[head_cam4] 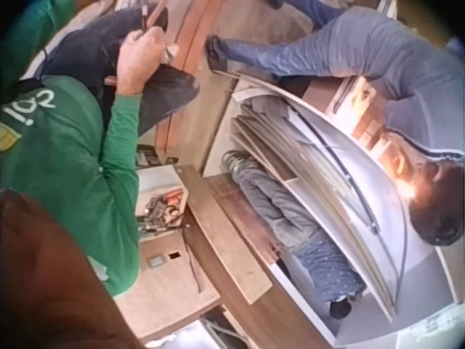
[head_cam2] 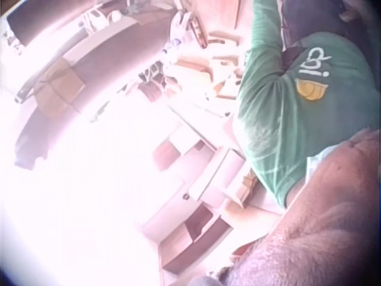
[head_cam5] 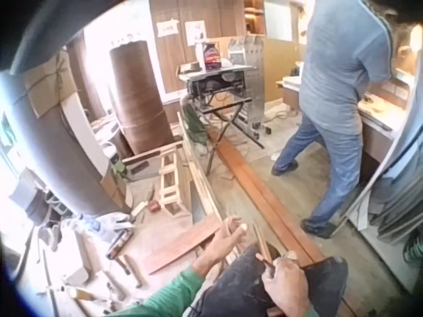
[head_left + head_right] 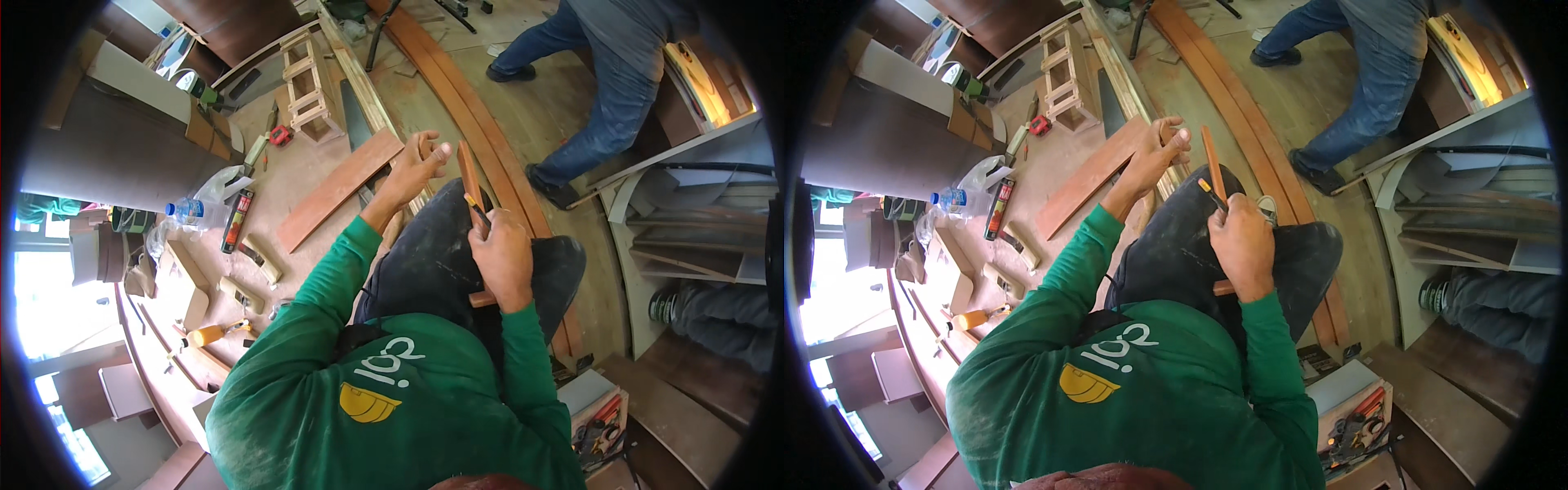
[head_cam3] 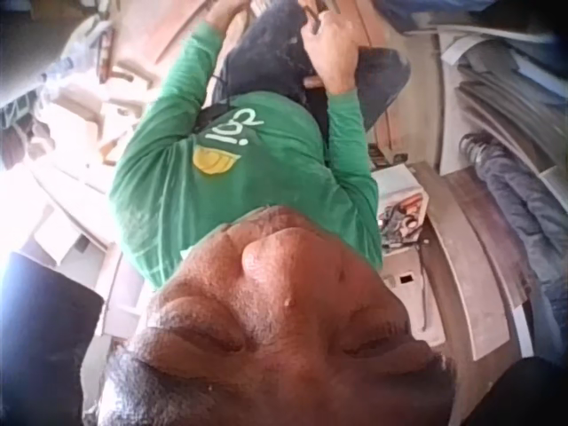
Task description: The person measures and marks wood pieces using a square and pencil, then fits them into a wooden frame, securing one with a hammer.
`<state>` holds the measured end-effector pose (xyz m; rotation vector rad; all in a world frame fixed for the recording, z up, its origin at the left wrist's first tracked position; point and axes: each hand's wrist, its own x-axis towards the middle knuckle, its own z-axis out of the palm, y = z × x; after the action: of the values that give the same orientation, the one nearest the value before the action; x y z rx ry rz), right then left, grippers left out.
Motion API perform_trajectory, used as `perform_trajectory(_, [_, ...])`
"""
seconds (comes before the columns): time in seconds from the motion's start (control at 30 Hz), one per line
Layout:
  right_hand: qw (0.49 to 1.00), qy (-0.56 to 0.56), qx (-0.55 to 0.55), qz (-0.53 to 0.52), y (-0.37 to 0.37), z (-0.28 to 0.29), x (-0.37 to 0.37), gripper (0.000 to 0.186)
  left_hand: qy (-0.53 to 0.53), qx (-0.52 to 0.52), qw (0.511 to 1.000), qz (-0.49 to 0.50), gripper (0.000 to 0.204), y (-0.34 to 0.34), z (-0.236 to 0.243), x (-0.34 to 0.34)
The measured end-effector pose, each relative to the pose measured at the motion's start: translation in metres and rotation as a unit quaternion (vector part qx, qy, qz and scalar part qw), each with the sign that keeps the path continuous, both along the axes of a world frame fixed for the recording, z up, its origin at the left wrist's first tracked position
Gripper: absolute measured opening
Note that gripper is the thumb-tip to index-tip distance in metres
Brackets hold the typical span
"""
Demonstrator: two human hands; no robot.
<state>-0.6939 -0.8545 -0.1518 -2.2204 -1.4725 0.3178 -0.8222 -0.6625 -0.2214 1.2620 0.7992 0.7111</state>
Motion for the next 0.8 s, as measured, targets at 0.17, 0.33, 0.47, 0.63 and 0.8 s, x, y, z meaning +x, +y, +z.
perform_trajectory(0.17, [0.995,0.098,0.033,-0.001,0.026,0.004,-0.028,0.032,0.053,0.152,0.987,-0.016,0.072,-0.018,0.018,0.014])
perform_trajectory(0.33, [0.959,0.273,0.080,0.006,0.025,-0.011,-0.021,0.042,0.133,0.161,0.956,-0.208,0.072,0.008,0.045,0.014])
perform_trajectory(0.47, [0.943,0.242,0.224,-0.053,0.013,-0.025,0.019,0.041,0.155,0.227,0.927,-0.255,0.078,-0.008,0.004,0.007])
perform_trajectory(0.63, [0.956,0.202,0.207,0.043,0.027,-0.028,0.051,0.051,0.136,0.219,0.918,-0.301,0.078,-0.021,0.036,0.010])
perform_trajectory(0.8, [0.957,0.214,0.188,0.056,0.046,-0.038,0.062,0.037,0.139,0.270,0.900,-0.313,0.081,-0.032,0.042,0.019])
